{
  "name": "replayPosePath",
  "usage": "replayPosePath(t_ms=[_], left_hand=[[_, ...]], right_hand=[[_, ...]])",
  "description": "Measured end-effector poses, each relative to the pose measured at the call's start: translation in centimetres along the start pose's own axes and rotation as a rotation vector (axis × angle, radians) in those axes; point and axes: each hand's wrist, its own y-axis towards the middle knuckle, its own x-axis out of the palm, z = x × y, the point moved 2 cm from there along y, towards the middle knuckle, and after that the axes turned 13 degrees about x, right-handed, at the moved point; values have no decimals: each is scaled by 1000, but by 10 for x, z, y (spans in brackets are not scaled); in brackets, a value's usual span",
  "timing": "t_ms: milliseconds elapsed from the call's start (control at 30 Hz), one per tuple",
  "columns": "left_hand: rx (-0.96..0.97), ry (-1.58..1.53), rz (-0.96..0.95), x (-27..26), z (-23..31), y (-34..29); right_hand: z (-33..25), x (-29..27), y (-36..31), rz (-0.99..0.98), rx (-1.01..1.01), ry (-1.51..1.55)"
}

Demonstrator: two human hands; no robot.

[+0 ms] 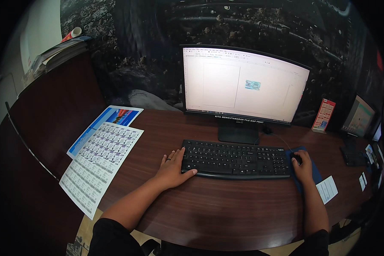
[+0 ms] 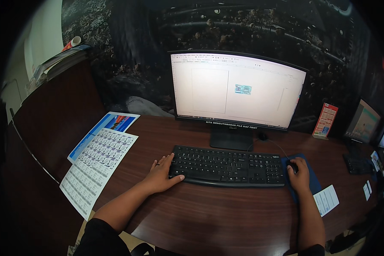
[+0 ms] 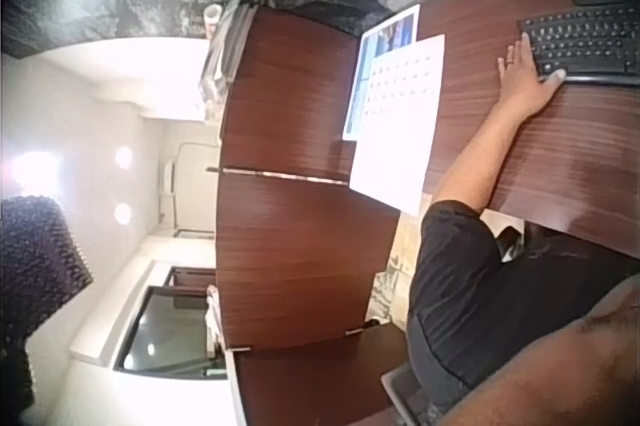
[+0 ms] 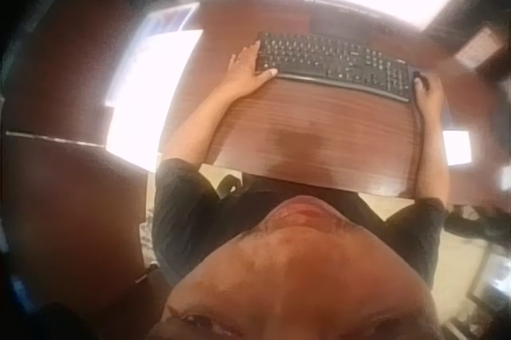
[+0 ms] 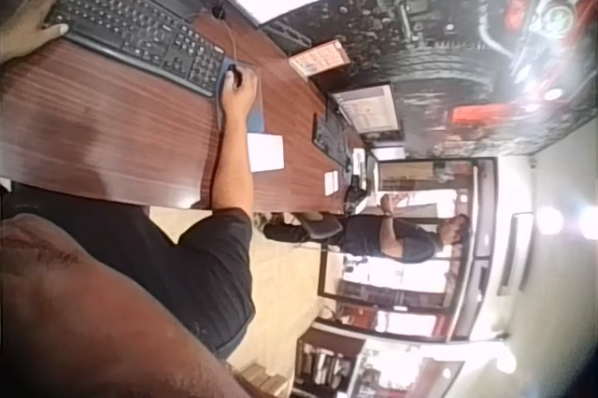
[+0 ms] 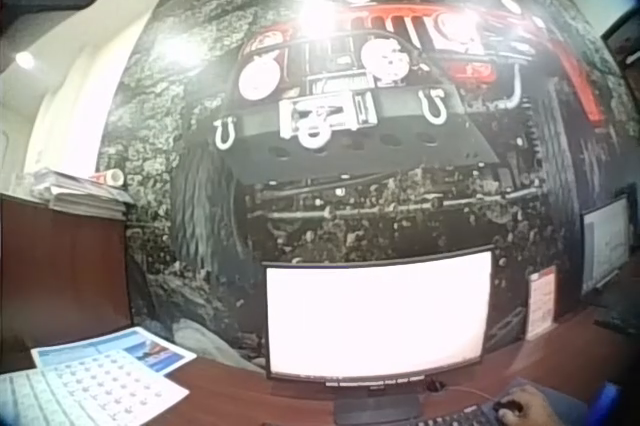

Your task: Using graphic design software on a computer to edit a food advertisement and an event flyer.

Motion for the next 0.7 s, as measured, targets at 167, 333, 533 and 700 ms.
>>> replayPosePath(t_ms=[167, 333, 533, 700], left_hand=[[34, 24, -19, -1, -1, 2], [39, 47, -33, 0, -3, 3], [34, 67, -48, -3, 1, 1], [26, 60, -44, -2, 3, 0]], right_hand=[[6, 1, 2, 34, -23, -23], [6, 2, 2, 33, -14, -22], [1, 0, 1, 63, -34, -8], [6, -1, 1, 66, -10, 10]])
